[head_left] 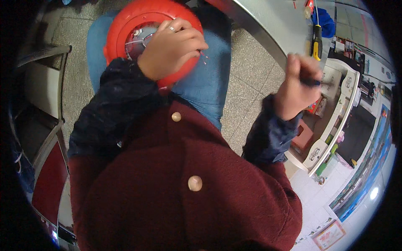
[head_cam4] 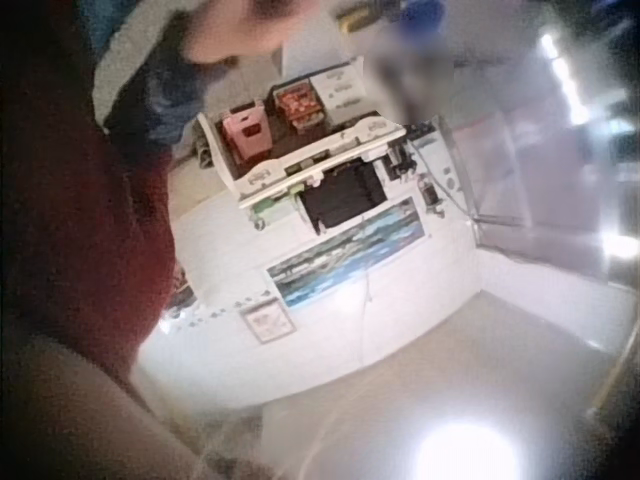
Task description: The person works on a red circular electrical fixture, using a screwdriver to adjust internal components and a utility knife to strip wires. They then wrap the exposed wire ends with black electrical tape.
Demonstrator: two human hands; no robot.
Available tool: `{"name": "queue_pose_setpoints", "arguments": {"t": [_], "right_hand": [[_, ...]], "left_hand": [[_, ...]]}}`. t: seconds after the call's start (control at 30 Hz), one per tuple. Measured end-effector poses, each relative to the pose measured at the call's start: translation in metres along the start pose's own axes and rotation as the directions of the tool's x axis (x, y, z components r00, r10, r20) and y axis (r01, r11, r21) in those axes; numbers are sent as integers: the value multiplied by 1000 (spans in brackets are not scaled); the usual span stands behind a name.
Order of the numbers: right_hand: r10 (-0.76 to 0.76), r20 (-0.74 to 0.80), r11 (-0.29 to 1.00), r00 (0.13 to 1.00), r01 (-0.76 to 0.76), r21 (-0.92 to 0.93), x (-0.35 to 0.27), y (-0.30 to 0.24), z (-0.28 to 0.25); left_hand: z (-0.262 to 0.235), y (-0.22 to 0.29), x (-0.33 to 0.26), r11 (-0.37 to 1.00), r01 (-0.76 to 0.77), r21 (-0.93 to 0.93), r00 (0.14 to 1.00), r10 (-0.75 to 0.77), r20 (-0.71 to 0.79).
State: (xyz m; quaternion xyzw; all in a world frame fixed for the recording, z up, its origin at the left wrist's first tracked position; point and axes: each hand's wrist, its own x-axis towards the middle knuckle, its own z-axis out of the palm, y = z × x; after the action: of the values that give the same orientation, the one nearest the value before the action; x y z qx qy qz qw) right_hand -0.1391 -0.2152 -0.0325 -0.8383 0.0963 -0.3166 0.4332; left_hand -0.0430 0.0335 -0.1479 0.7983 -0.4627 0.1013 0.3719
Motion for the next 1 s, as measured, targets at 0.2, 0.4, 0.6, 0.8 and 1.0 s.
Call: {"name": "queue_pose_setpoints", "arguments": {"t": [0.2, 0.4, 0.6, 0.8, 1.0], "right_hand": [[-83, 104, 789, 991, 129, -600, 77, 36, -1], [-396, 182, 680, 900, 421, -600, 78, 36, 15], [-515, 582, 767, 629, 641, -14, -7, 19, 51], [-418, 583, 843, 697, 537, -37, -45, 49, 76], [-364, 512, 926, 778, 360, 111, -49, 52, 82]], "left_hand": [[1, 25, -12, 984, 175, 24, 979, -172, -109], [12, 39, -12, 982, 145, 117, 977, -124, -173], [7, 42, -13, 971, 128, 201, 964, -75, -254], [8, 47, -12, 965, 114, 236, 973, -60, -225], [4, 44, -13, 975, 173, 142, 954, -130, -270]]}}
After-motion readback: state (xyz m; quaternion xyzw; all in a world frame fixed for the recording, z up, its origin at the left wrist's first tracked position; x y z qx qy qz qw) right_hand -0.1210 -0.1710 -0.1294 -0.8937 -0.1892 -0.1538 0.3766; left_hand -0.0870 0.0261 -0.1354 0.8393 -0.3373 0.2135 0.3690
